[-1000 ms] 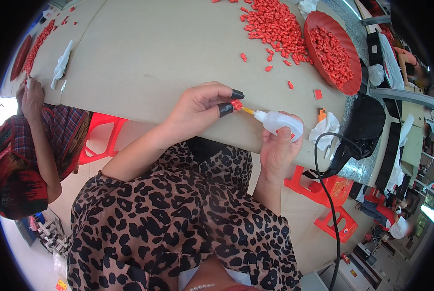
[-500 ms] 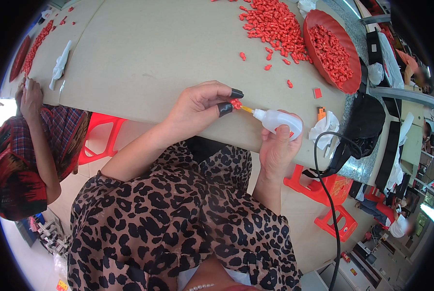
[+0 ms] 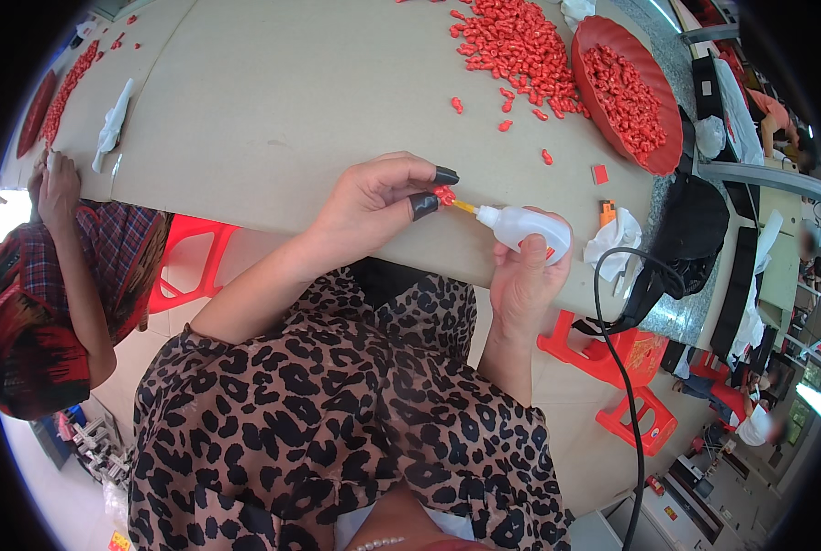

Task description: Assembling small red plastic components onto a black base using a bottle of glue at a factory workstation.

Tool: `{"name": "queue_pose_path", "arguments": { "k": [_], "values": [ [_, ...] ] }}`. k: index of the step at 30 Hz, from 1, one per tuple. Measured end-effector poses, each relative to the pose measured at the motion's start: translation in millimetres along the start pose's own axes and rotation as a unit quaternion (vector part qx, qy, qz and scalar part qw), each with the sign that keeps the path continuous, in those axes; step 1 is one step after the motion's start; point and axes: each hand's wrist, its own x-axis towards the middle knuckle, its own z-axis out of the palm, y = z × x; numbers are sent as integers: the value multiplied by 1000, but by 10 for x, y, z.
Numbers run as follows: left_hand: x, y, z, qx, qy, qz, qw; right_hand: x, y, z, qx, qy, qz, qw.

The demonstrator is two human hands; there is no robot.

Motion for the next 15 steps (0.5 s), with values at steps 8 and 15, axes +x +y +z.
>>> {"name": "queue_pose_path", "arguments": {
  "k": [8,15],
  "values": [
    [6,11,-6,2,2,-4,1000,-3,14,5,-2,6,-10,1000],
    [-2,-1,-5,0,6,0,1000,-7,29,-5,-10,6,-21,1000]
  ]
}}
